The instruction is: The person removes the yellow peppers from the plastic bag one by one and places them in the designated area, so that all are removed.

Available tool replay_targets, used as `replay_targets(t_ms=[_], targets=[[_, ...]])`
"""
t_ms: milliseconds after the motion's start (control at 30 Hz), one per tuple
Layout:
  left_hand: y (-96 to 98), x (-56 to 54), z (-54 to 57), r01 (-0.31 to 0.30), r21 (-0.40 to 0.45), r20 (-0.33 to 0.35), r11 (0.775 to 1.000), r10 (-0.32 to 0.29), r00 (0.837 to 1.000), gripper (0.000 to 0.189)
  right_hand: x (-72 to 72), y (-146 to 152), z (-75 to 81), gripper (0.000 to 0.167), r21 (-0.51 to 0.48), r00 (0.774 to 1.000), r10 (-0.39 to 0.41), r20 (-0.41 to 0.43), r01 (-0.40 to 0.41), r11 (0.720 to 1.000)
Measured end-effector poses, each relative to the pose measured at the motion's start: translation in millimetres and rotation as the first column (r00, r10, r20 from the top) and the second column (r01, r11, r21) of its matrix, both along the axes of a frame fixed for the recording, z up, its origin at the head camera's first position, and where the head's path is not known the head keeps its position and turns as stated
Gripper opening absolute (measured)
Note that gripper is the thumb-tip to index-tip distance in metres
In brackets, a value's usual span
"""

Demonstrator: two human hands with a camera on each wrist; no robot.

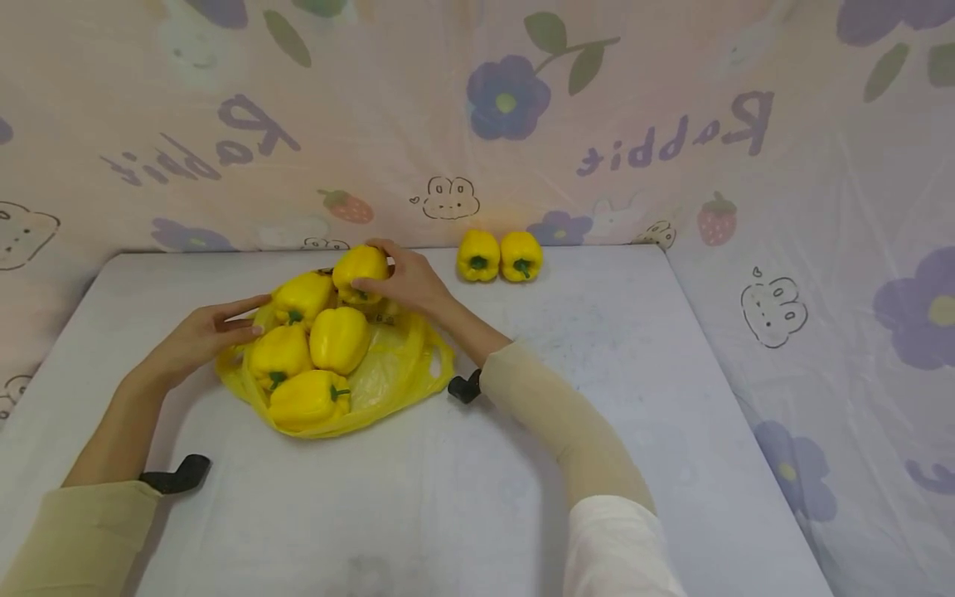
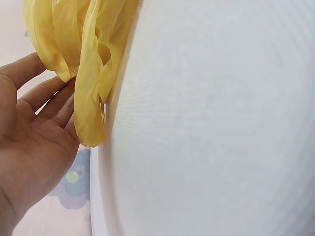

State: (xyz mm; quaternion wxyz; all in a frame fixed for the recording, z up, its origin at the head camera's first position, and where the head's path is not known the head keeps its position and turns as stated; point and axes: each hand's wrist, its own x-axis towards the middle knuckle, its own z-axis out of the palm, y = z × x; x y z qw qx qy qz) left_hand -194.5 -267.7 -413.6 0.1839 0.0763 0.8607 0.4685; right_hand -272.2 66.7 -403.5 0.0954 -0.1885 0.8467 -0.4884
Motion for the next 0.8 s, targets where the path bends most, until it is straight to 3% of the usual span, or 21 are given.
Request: replay_targets(t_ms=[333, 800], targets=[[-1.1, -1.0, -1.7, 0.004, -0.007, -0.001, 1.000, -0.004, 1.000, 0.069, -7.4, 20, 11.8, 0.068, -0.086, 0.995, -0.015, -0.096, 0.007, 0.996], [-1.1, 0.0, -2.1, 0.001, -0.002, -0.001, 1.000, -0.001, 1.000, 0.068, -13.7, 50, 27.9, 0.070, -0.107, 0.989, -0.074, -0.129, 0.061, 0.992]])
